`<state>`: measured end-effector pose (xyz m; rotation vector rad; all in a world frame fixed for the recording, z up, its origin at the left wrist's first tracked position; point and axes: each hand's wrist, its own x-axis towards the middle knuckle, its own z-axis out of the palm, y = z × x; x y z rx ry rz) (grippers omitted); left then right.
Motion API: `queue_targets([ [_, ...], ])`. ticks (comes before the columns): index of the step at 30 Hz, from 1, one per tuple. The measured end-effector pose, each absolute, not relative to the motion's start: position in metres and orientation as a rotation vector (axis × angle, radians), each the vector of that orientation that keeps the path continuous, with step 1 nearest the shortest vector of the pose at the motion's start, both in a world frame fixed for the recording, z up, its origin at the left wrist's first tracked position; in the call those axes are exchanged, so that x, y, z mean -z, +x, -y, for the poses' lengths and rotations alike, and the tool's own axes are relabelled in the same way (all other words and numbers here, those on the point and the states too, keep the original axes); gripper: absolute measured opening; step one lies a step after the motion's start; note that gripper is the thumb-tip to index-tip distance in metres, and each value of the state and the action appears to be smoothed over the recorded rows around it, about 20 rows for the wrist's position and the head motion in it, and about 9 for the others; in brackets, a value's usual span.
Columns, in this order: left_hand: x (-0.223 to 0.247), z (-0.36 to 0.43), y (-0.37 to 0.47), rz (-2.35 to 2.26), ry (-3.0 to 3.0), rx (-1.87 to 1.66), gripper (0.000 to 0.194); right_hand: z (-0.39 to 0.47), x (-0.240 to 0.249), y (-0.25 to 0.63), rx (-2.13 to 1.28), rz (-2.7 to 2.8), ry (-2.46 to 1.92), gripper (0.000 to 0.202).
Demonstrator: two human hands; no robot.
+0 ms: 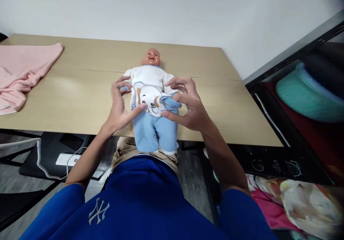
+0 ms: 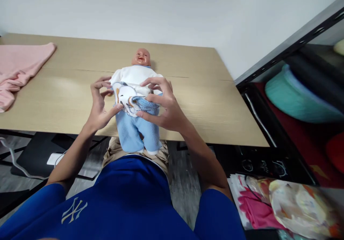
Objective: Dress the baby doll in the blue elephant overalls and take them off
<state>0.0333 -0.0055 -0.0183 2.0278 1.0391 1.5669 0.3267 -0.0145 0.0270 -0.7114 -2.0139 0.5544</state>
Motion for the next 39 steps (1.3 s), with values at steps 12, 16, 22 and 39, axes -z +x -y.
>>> queue_targets([
  [12, -0.011, -0.055, 0.027, -0.647, 1.966, -0.910, 0.057, -0.005, -0.038, 0.349, -0.878, 2.070, -0.924, 0.050],
  [16, -0.016, -0.046, 0.034, -0.681, 2.001, -1.026, 0.060, -0.009, -0.038, 0.352, -1.183, 2.224, -0.903, 0.056],
  [22, -0.038, -0.035, 0.023, -0.619, 2.237, -0.539, 0.048, -0.012, -0.026, 0.346, -1.194, 2.108, -0.807, 0.050],
  [39, -0.026, -0.032, 0.025, -0.645, 2.014, -0.742, 0.060, -0.013, -0.003, 0.326, -1.229, 2.175, -0.739, 0.074],
])
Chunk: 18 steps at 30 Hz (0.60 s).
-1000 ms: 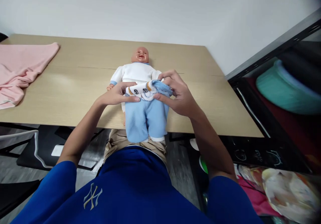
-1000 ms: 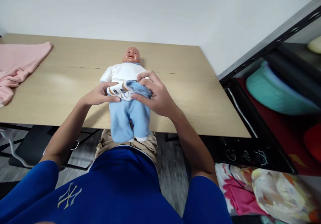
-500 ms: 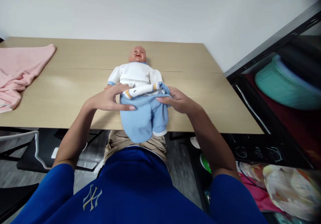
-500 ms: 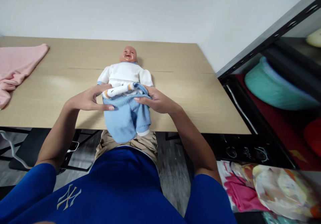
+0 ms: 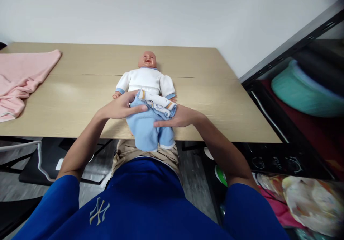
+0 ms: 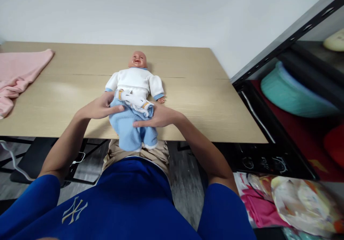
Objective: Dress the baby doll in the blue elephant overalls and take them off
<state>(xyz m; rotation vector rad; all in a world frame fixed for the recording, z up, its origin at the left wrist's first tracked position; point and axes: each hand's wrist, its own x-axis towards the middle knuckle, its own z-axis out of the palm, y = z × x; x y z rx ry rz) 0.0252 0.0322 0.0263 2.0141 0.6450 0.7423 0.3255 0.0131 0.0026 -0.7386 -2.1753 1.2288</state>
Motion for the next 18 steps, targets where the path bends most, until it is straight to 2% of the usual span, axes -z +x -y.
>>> queue_targets([
  [3, -0.024, -0.026, 0.017, -0.577, 2.017, -0.469, 0.054, -0.013, 0.003, 0.318, -1.330, 2.029, -0.706, 0.067],
  [6, -0.017, -0.022, 0.012, -0.532, 1.952, -0.409, 0.046, -0.014, 0.006, 0.314, -1.377, 1.884, -0.700, 0.068],
  [13, 0.010, -0.023, 0.017, -0.671, 1.766, -0.655, 0.064, -0.016, 0.007, 0.318, -1.560, 2.152, -0.534, 0.084],
  [18, 0.011, -0.011, 0.021, -0.573, 1.705, -0.518, 0.068, -0.010, 0.009, 0.318, -1.646, 2.073, -0.545, 0.065],
])
